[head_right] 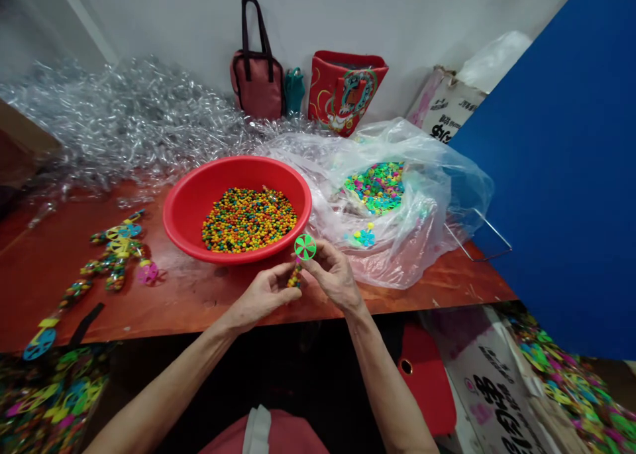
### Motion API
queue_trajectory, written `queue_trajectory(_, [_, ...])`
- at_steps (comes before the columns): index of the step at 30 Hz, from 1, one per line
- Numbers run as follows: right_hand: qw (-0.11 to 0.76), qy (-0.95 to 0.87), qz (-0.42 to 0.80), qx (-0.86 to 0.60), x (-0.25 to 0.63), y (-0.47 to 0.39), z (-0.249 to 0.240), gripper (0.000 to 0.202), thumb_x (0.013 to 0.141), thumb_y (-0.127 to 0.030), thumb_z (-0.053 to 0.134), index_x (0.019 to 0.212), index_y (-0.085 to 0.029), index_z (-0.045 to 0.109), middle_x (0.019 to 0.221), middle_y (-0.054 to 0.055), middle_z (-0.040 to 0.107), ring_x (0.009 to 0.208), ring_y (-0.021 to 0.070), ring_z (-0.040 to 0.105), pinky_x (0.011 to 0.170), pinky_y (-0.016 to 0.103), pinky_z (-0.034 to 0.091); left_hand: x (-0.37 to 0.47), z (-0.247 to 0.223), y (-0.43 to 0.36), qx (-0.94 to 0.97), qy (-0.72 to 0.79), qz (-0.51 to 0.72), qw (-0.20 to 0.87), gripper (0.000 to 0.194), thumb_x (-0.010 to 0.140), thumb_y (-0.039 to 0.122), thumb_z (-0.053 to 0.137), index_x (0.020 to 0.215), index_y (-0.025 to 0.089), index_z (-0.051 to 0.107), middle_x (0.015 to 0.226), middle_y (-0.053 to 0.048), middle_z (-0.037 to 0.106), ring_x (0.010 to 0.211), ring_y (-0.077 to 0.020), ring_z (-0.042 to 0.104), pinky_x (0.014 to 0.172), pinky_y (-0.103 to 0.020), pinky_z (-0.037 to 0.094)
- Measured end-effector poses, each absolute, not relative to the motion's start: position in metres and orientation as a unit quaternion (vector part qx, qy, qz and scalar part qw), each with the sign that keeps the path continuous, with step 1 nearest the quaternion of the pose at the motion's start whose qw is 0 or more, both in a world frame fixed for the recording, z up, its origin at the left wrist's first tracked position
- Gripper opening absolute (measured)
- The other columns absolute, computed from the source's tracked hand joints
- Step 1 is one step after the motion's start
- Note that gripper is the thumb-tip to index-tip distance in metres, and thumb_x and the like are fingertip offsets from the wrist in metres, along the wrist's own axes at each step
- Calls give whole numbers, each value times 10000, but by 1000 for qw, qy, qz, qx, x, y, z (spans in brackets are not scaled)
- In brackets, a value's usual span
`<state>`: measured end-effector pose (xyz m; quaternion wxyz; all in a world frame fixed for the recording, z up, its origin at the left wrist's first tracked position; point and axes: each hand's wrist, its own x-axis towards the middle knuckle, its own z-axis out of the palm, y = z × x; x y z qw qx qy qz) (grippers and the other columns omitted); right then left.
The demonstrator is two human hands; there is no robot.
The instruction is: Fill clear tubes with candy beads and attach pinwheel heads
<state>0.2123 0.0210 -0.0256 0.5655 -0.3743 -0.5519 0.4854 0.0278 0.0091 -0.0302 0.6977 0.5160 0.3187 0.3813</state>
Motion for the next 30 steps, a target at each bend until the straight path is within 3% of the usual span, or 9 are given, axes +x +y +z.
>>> queue_trajectory(4, [541,-561,503,-374,219,15,-41,325,887,-512,846,1064,-262,739,901,16,779,785,197,763,727,325,633,21,-26,9,539,287,294,736,542,933,660,700,909,121,748,810,-45,662,677,-121,528,662,-261,446])
queue_trajectory(9, [548,-634,359,-411,215,6,-48,200,972,-437,770,1094,-278,773,980,34,759,933,209,712,897,374,593,24,-37,10,551,400,398,615,422,757,501,920,887,159,709,883,-29,684,802,-159,612,715,-255,493])
queue_trajectory(13, [537,-648,394,-369,218,-1,-46,168,977,-391,775,1107,-285,778,1035,32,760,956,196,712,896,352,585,18,-38,5,515,289,288,754,492,815,551,876,1073,152,747,977,-55,688,815,-165,663,769,-295,570])
queue_trajectory(16, [539,-627,437,-355,218,-8,-48,201,963,-419,789,1088,-262,772,1012,34,759,893,183,715,827,329,596,15,-36,-1,502,246,230,796,524,908,635,755,1048,130,755,911,-50,645,729,-141,650,739,-305,606])
queue_trajectory(19, [551,-626,387,-392,212,-14,-50,167,968,-385,785,1087,-267,778,991,35,756,929,194,700,892,357,581,19,-37,-4,516,341,320,718,479,823,585,862,915,143,703,846,-15,602,621,-110,581,551,-236,548])
queue_trajectory(22, [565,-629,345,-408,206,-18,-47,112,977,-358,772,1059,-283,788,978,39,749,984,218,682,939,392,565,22,-36,-4,537,387,387,642,441,782,519,918,863,156,681,877,-7,596,655,-109,591,534,-202,508])
queue_trajectory(24, [557,-627,374,-396,206,-21,-45,107,962,-374,788,1016,-282,791,933,34,740,950,218,683,906,388,577,19,-32,-4,560,336,324,685,423,864,555,838,950,155,734,947,-32,637,652,-107,610,573,-222,527])
queue_trajectory(27, [539,-596,467,-369,208,-26,-47,154,947,-417,800,1005,-277,774,915,22,720,781,180,670,708,325,582,13,-29,-6,567,269,214,749,517,962,641,680,1059,144,782,952,-70,681,570,-100,586,529,-235,483])
queue_trajectory(30, [559,-578,465,-370,206,-29,-56,147,946,-403,805,1005,-275,765,929,18,720,791,172,668,722,313,570,16,-30,-13,580,331,274,692,472,925,604,745,981,139,807,836,-54,687,637,-126,571,580,-235,458])
